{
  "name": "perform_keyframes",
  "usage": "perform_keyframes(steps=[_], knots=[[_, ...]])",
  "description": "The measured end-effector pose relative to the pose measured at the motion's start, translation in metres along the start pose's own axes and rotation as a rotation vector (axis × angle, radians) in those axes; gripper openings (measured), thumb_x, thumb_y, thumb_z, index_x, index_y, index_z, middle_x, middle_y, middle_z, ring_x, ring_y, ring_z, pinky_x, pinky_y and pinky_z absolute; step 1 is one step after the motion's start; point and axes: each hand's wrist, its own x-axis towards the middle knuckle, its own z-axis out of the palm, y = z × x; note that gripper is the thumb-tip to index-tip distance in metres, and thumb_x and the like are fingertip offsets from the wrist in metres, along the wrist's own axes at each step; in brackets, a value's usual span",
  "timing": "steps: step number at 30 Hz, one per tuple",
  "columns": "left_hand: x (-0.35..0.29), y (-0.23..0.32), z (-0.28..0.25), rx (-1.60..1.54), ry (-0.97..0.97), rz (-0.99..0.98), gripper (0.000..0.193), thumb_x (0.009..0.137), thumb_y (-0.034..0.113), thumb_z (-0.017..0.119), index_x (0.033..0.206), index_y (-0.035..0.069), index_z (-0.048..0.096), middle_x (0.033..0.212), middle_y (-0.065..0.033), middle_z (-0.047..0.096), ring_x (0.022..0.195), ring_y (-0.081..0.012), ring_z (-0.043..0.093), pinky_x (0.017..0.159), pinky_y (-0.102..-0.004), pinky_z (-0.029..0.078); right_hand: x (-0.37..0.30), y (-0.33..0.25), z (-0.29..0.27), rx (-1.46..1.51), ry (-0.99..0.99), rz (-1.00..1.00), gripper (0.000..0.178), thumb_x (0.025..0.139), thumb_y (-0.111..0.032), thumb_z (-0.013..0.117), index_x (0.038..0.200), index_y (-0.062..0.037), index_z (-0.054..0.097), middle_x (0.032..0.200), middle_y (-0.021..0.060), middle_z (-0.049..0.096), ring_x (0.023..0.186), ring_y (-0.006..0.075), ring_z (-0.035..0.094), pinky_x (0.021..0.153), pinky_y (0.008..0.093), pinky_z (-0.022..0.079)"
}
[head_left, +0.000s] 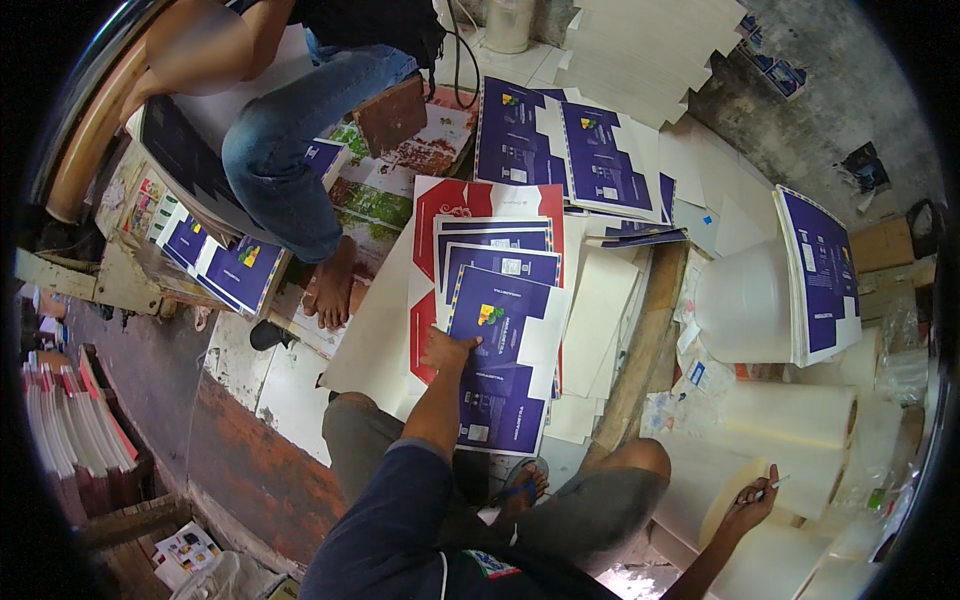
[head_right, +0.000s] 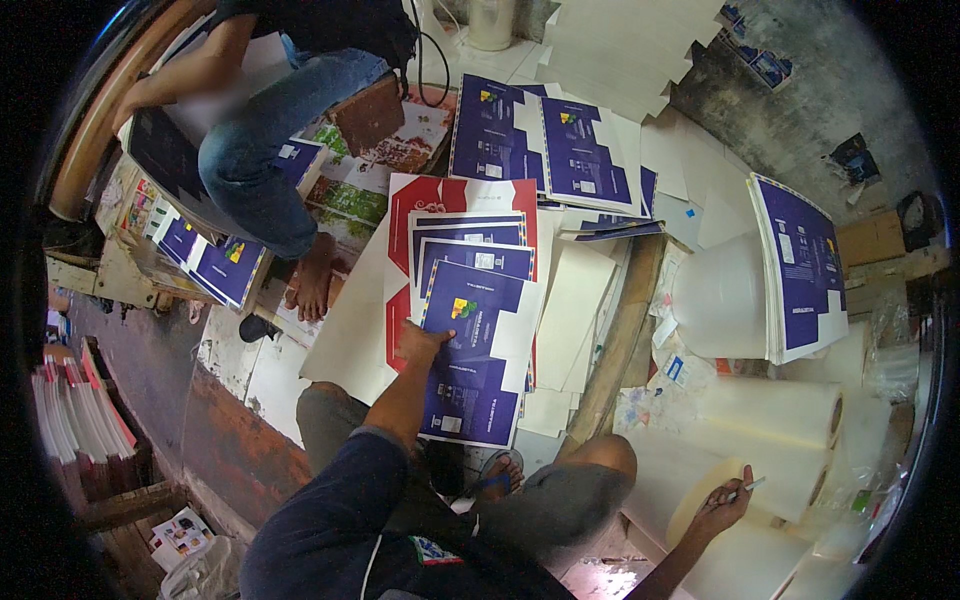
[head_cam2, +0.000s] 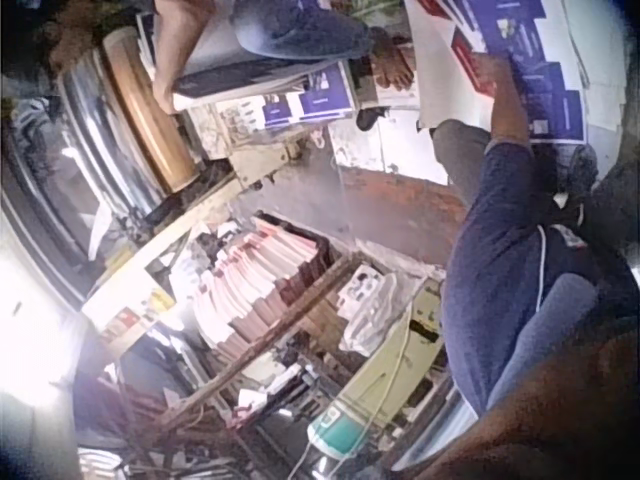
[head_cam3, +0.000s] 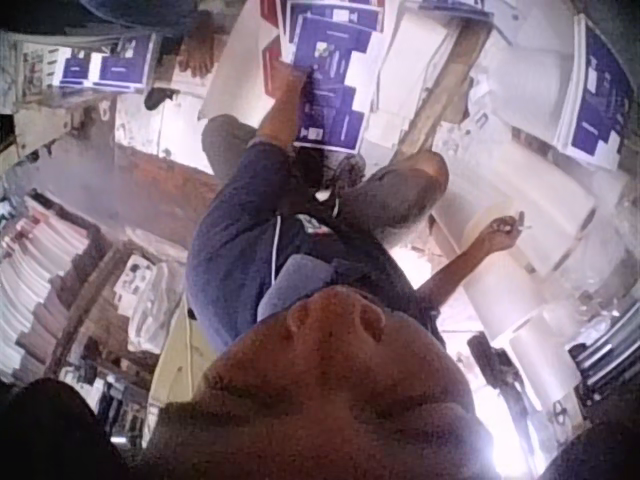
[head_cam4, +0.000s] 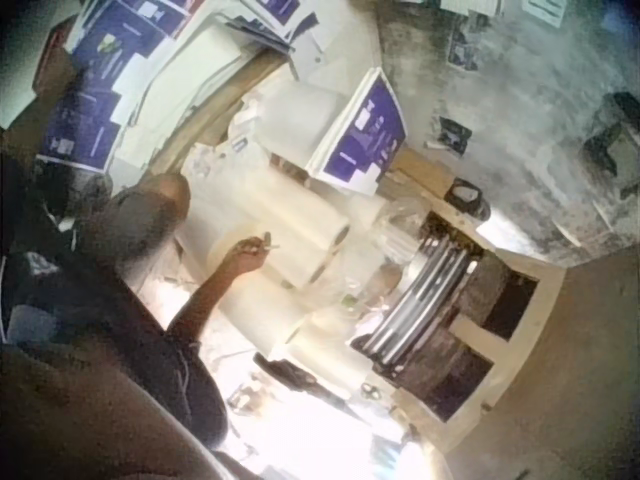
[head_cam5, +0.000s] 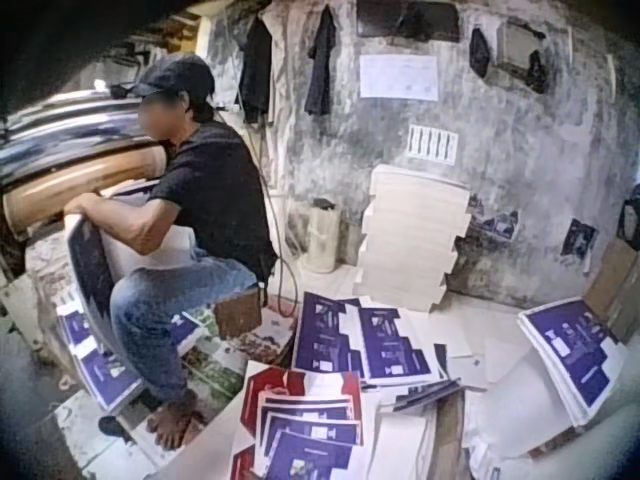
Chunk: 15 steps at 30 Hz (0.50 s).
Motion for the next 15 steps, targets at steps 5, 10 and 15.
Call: perform_keyframes(steps=[5,10,15], knots=[[0.032,-0.037,0.020,-0.379,0.034,0.537,0.060,0.073,0.041,0.080,0.109,-0.001,0.057,0.097,-0.0198,0.070,0.089,-0.0362,0.068,0.076,-0.0463,0.052,-0.002,-0.004,0.005,-0.012,-0.006,0.010,0.039,0.098,-0.019,0.045,0.130,0.0024,0.052,0.069,-0.0017,0.050,0.046,0.0025,0.035,0.036,0.0182,0.030],[-0.003,0.010,-0.071,-0.487,-0.084,0.898,0.044,0.085,0.030,0.072,0.114,0.000,0.059,0.094,-0.0170,0.069,0.084,-0.0258,0.068,0.074,-0.0379,0.052,-0.009,-0.004,0.004,-0.051,-0.011,0.001,0.037,0.099,-0.018,0.044,0.127,0.0015,0.055,0.070,-0.0026,0.048,0.047,0.0017,0.036,0.037,0.0176,0.030],[-0.055,0.076,-0.221,-0.804,-0.501,1.112,0.035,0.090,0.018,0.069,0.119,0.002,0.059,0.100,-0.0027,0.067,0.089,-0.0107,0.060,0.079,-0.0296,0.050,-0.006,-0.012,0.018,0.070,-0.043,0.028,0.041,0.098,-0.020,0.043,0.133,-0.0002,0.054,0.067,-0.0041,0.049,0.046,0.0007,0.034,0.037,0.0167,0.030]])
